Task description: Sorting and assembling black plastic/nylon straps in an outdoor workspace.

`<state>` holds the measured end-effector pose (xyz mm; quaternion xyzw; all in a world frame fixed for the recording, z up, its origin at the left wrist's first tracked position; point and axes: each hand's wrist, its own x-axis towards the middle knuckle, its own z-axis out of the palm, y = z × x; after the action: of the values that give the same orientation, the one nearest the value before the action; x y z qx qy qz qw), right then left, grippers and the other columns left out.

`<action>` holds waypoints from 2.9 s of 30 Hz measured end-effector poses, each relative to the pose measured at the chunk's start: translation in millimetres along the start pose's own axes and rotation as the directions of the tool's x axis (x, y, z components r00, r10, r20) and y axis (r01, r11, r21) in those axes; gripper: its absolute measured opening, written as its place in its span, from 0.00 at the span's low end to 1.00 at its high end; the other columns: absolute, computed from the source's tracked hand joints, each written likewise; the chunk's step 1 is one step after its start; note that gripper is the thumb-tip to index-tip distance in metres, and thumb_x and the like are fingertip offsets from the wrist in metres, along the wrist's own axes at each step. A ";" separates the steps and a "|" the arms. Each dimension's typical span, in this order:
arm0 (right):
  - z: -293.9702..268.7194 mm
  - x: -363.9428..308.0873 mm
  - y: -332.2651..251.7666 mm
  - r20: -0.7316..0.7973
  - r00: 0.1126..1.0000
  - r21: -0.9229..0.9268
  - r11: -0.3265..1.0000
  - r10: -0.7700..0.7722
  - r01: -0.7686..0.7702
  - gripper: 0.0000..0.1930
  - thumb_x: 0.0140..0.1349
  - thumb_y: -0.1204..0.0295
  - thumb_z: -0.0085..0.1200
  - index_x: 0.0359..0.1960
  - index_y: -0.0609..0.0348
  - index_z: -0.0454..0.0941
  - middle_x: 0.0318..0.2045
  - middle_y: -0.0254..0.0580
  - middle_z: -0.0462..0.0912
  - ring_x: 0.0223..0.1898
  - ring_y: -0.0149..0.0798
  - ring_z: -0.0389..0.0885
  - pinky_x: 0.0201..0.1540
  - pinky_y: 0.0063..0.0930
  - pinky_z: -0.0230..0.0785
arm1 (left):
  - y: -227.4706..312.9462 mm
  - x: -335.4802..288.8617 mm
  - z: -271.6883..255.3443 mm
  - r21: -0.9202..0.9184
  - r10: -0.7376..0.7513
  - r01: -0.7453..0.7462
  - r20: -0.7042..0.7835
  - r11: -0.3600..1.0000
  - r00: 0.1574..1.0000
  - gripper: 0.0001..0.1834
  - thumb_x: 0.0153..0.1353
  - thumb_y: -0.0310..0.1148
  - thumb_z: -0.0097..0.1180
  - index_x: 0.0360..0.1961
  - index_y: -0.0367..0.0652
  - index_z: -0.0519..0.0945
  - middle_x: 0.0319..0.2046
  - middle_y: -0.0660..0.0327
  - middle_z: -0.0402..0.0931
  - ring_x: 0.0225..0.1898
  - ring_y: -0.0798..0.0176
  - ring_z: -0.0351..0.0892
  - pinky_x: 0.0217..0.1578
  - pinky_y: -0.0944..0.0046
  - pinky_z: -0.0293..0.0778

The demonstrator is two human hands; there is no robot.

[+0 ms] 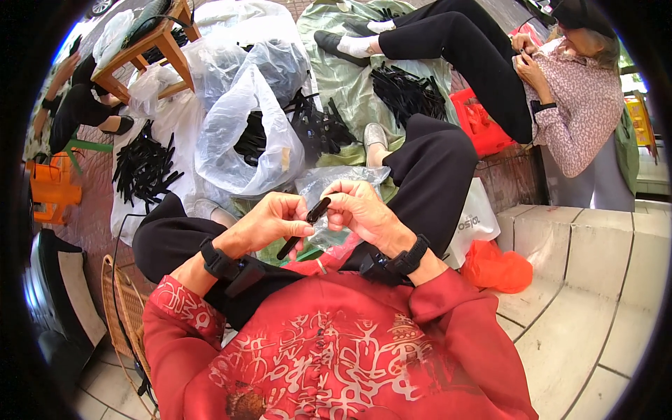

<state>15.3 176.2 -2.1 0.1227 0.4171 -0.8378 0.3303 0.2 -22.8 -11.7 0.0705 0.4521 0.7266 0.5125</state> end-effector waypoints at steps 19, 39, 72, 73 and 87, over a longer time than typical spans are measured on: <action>25.0 2.7 -27.3 0.093 0.988 -0.490 0.858 -0.122 0.153 0.07 0.53 0.75 0.53 0.33 0.65 0.74 0.21 0.32 0.74 0.18 0.21 0.68 0.20 0.13 0.61 | 1.6 0.8 -8.8 -0.291 0.131 -0.072 0.191 0.954 0.973 0.11 0.55 0.32 0.51 0.37 0.37 0.72 0.34 0.57 0.74 0.34 0.62 0.76 0.39 0.62 0.72; 34.0 -2.6 -3.7 0.029 0.996 0.011 0.997 -0.081 0.081 0.08 0.57 0.69 0.50 0.33 0.61 0.72 0.20 0.35 0.74 0.13 0.25 0.68 0.15 0.13 0.60 | 7.6 0.8 -7.1 -0.102 0.289 -0.291 -0.039 0.951 0.957 0.15 0.45 0.25 0.60 0.37 0.38 0.74 0.31 0.63 0.76 0.33 0.68 0.75 0.39 0.68 0.70; 39.4 6.0 -9.5 0.029 0.992 0.379 0.917 0.123 -0.125 0.07 0.58 0.65 0.48 0.30 0.53 0.68 0.20 0.30 0.68 0.15 0.23 0.59 0.17 0.17 0.54 | 17.3 1.3 -0.4 -0.103 0.408 -0.426 -0.154 0.899 0.900 0.11 0.51 0.26 0.56 0.37 0.40 0.74 0.27 0.66 0.74 0.20 0.79 0.63 0.19 0.79 0.58; 37.2 7.8 -9.3 0.044 0.990 0.344 0.929 0.131 -0.138 0.06 0.57 0.66 0.49 0.29 0.53 0.68 0.20 0.30 0.68 0.15 0.23 0.60 0.17 0.17 0.54 | 17.1 1.7 -0.5 -0.103 0.408 -0.425 -0.152 0.899 0.900 0.11 0.51 0.26 0.56 0.37 0.40 0.74 0.27 0.66 0.74 0.20 0.79 0.63 0.19 0.79 0.58; 49.2 9.3 -11.8 0.030 0.998 0.142 0.988 0.056 -0.060 0.06 0.56 0.71 0.50 0.28 0.55 0.65 0.17 0.32 0.68 0.14 0.26 0.64 0.16 0.20 0.57 | 14.5 1.0 -7.2 -0.103 0.403 -0.431 -0.216 0.896 0.889 0.08 0.48 0.24 0.58 0.31 0.39 0.74 0.20 0.67 0.71 0.16 0.78 0.61 0.16 0.77 0.56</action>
<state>4.1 138.8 31.3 0.1472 0.3478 -0.8572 0.3501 -14.2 -27.2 -5.7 0.0582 0.4177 0.8547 0.3026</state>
